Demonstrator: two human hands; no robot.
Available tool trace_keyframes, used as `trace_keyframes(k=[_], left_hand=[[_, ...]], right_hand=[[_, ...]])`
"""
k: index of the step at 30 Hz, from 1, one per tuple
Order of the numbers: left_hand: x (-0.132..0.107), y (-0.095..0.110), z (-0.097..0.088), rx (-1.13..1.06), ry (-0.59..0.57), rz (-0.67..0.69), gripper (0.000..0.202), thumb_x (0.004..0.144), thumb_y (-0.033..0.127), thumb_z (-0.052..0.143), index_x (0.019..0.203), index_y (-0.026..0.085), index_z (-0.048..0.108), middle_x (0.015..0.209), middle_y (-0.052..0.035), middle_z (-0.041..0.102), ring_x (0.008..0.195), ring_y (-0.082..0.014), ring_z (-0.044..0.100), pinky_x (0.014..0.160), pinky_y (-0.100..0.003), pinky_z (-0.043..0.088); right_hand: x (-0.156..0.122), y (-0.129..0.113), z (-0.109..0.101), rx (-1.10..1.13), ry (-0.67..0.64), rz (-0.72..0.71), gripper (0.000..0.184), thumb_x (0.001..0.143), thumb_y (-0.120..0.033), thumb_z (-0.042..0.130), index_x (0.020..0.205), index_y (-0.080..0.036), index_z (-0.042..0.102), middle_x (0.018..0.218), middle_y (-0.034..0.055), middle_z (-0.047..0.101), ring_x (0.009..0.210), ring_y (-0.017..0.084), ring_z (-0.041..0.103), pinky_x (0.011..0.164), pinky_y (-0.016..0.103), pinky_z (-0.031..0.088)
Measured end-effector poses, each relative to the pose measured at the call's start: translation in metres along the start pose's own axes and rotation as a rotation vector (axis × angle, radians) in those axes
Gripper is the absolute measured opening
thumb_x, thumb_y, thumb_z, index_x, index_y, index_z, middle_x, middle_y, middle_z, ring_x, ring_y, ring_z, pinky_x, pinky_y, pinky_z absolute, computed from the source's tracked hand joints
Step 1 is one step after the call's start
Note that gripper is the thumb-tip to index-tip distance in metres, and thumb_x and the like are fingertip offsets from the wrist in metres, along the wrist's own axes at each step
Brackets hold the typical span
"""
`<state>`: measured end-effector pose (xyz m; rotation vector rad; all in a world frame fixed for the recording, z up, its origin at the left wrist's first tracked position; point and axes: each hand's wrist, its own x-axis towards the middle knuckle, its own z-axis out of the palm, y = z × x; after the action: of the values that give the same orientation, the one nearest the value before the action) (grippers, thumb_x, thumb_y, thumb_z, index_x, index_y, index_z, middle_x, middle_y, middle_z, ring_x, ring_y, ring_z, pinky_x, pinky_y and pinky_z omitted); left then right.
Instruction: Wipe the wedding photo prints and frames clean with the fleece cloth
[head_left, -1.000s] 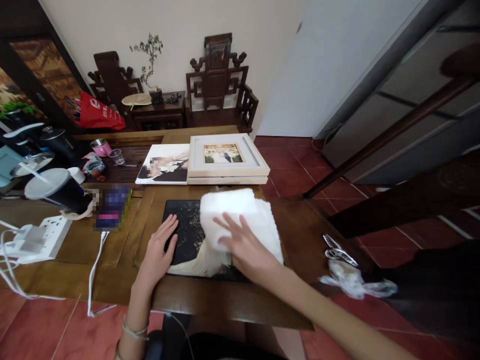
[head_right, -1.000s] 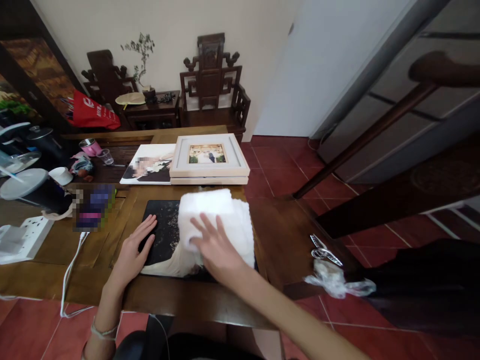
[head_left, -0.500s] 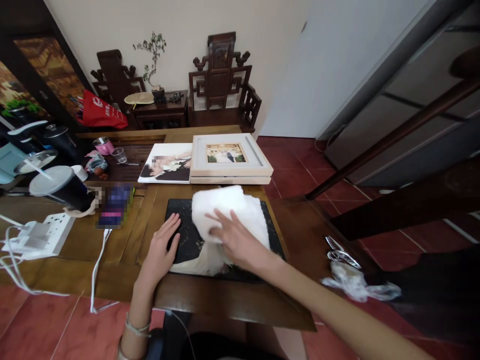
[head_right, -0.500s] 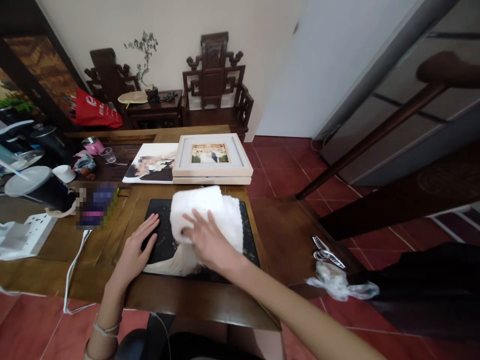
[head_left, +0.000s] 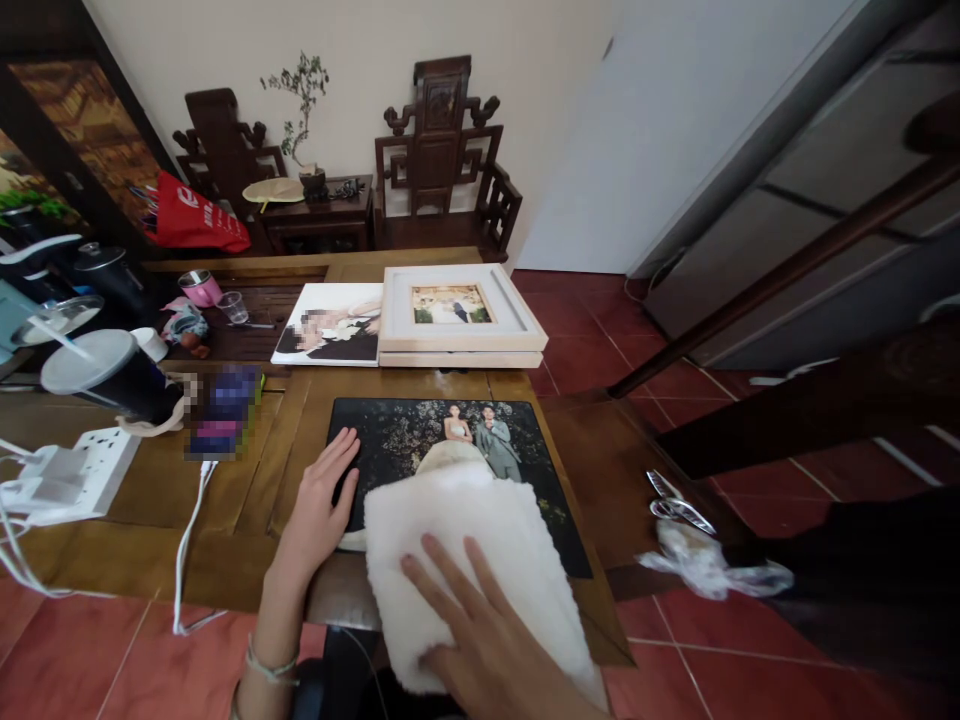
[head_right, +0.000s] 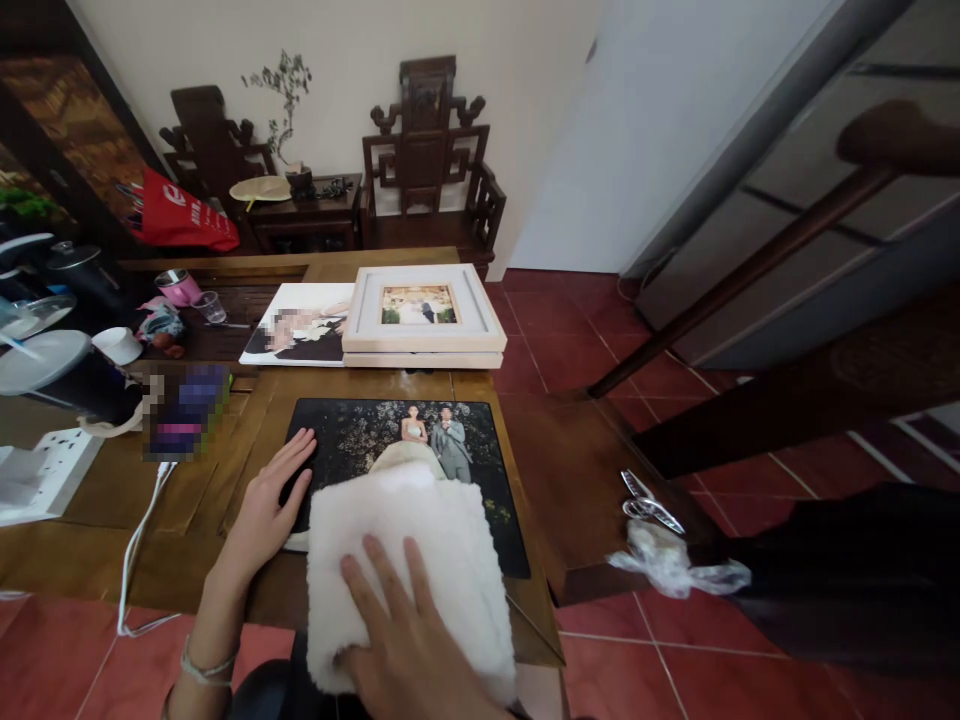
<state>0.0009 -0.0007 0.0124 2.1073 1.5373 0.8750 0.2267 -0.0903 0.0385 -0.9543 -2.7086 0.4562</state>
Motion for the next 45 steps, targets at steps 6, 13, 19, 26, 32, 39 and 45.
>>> trace_keyframes(k=[6, 13, 19, 26, 32, 39, 45], left_hand=[[0.000, -0.003, 0.001, 0.000, -0.004, 0.009, 0.040, 0.095, 0.026, 0.041, 0.133, 0.017, 0.050, 0.143, -0.0118, 0.047, 0.137, -0.0213, 0.037, 0.112, -0.046, 0.032], [-0.002, 0.007, -0.008, -0.070, 0.003, -0.017, 0.042, 0.096, 0.029, 0.040, 0.137, 0.023, 0.046, 0.145, -0.0070, 0.045, 0.137, -0.0213, 0.037, 0.113, -0.044, 0.030], [-0.006, 0.013, -0.018, -0.223, 0.144, 0.007, 0.046, 0.099, 0.035, 0.029, 0.142, 0.023, 0.040, 0.148, -0.0035, 0.041, 0.139, -0.0212, 0.034, 0.116, -0.040, 0.025], [-0.006, 0.011, -0.008, -0.062, -0.040, 0.029, 0.046, 0.097, 0.032, 0.037, 0.143, 0.025, 0.037, 0.148, -0.0064, 0.040, 0.140, -0.0212, 0.030, 0.112, -0.045, 0.028], [-0.003, 0.008, -0.001, 0.046, -0.034, 0.039, 0.042, 0.095, 0.024, 0.042, 0.136, 0.025, 0.046, 0.141, -0.0090, 0.050, 0.135, -0.0223, 0.040, 0.105, -0.046, 0.036], [-0.002, 0.002, 0.001, 0.078, 0.000, 0.068, 0.039, 0.093, 0.024, 0.044, 0.131, 0.021, 0.053, 0.135, -0.0110, 0.056, 0.130, -0.0243, 0.047, 0.104, -0.046, 0.040], [-0.003, 0.001, 0.000, 0.104, 0.014, 0.055, 0.033, 0.093, 0.027, 0.046, 0.122, 0.021, 0.061, 0.124, -0.0108, 0.064, 0.121, -0.0264, 0.056, 0.101, -0.046, 0.043]], right_hand=[[0.030, 0.036, -0.019, -0.006, -0.045, 0.104, 0.044, 0.070, 0.003, 0.050, 0.104, -0.019, 0.068, 0.147, 0.0125, 0.038, 0.140, 0.036, 0.020, 0.108, 0.065, 0.019], [0.109, 0.063, -0.033, -0.208, -0.115, 0.309, 0.045, 0.083, -0.002, 0.044, 0.123, -0.017, 0.059, 0.149, 0.0164, 0.033, 0.139, 0.039, 0.021, 0.106, 0.067, 0.021], [0.079, 0.024, -0.014, -0.104, -0.050, -0.115, 0.023, 0.091, -0.017, 0.048, 0.096, -0.019, 0.070, 0.149, 0.0122, 0.037, 0.139, 0.039, 0.022, 0.107, 0.069, 0.015], [0.001, 0.034, -0.037, 0.167, -0.147, -0.033, 0.045, 0.060, 0.005, 0.043, 0.087, -0.020, 0.068, 0.143, 0.0030, 0.046, 0.140, 0.024, 0.025, 0.115, 0.055, 0.015], [0.005, 0.083, -0.039, -0.023, 0.058, 0.234, 0.046, 0.059, 0.008, 0.036, 0.089, -0.014, 0.063, 0.144, 0.0141, 0.043, 0.140, 0.030, 0.023, 0.111, 0.060, 0.021], [0.126, 0.075, -0.042, -0.002, 0.024, 0.224, 0.050, 0.067, 0.005, 0.038, 0.108, -0.013, 0.058, 0.110, 0.0148, 0.066, 0.131, 0.029, 0.040, 0.106, 0.055, 0.027], [0.157, 0.064, -0.034, 0.039, 0.082, 0.041, 0.043, 0.069, 0.003, 0.036, 0.099, -0.016, 0.060, 0.101, 0.0119, 0.067, 0.123, 0.026, 0.048, 0.104, 0.050, 0.029]])
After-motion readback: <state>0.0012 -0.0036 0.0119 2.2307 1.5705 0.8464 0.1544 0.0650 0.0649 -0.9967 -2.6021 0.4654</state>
